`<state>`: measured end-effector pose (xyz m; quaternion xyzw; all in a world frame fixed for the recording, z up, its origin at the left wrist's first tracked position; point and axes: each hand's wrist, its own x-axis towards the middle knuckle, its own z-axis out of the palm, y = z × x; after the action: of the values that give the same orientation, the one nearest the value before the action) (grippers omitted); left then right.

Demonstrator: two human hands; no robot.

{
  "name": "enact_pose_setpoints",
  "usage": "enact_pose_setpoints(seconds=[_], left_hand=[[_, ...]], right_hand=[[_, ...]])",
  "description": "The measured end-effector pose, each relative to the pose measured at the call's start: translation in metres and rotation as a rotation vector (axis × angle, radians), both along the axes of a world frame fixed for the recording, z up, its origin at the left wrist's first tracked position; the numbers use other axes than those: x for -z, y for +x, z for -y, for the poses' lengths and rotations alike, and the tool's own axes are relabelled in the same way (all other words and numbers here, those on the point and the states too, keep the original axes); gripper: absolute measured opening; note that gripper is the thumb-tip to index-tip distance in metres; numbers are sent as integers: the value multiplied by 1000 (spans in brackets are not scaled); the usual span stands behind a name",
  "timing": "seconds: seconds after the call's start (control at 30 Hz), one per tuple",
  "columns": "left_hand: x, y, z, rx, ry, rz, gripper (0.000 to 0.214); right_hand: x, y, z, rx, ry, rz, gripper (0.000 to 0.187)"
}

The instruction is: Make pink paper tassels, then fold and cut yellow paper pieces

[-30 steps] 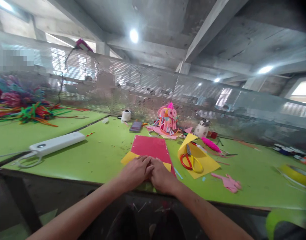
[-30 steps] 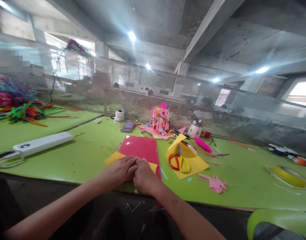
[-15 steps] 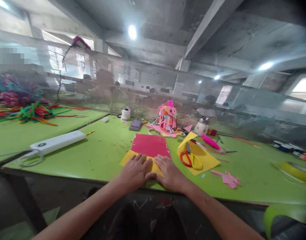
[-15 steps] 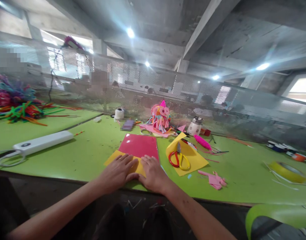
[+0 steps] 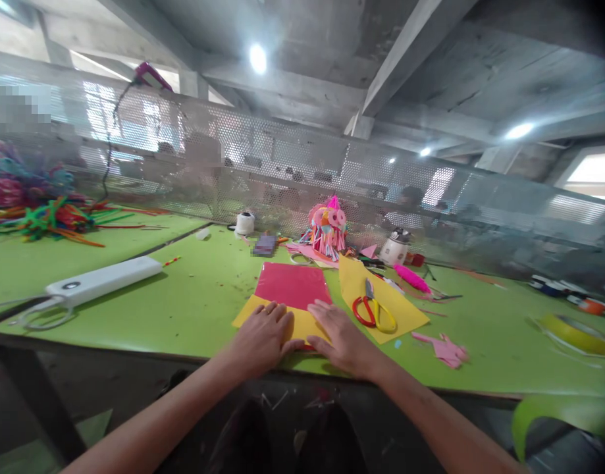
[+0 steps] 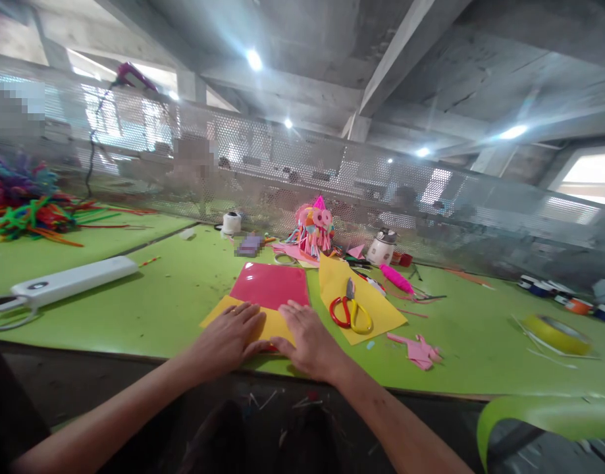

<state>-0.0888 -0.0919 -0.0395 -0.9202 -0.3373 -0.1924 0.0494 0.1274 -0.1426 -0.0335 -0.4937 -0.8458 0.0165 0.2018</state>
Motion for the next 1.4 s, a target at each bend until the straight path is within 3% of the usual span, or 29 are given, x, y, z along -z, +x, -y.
enact_pose_setpoints(seconds=[0.17,0.37,0.5,0.7,0.87,0.97,1.07,1.4], left_hand=[[-1,-1,1,0,-13,-30,38],[4,-1,2,-35,13,-18,43],[3,0,4,-48,38,-30,53],[-7,16,3,-64,7,-101,61],[-2,26,-4,-55,8,-70,44],[7,25,-6,-68,16,-21,37],[13,20,-7,-119,11,-5,44],[0,-16,-26,-224,55,-87,59]], right_hand=[[4,-20,-7,-53,-77,28,64],[23,26,20,37,-33,54,66],[16,44,30,122,-28,34,60],[-15,8,-9,11,81,-52,46],[-4,-10,-42,-109,-32,-69,38],[11,-11,-42,-93,-25,-57,41],[18,-11,-35,-72,-11,-16,44],[17,-14,-31,-51,5,6,42]])
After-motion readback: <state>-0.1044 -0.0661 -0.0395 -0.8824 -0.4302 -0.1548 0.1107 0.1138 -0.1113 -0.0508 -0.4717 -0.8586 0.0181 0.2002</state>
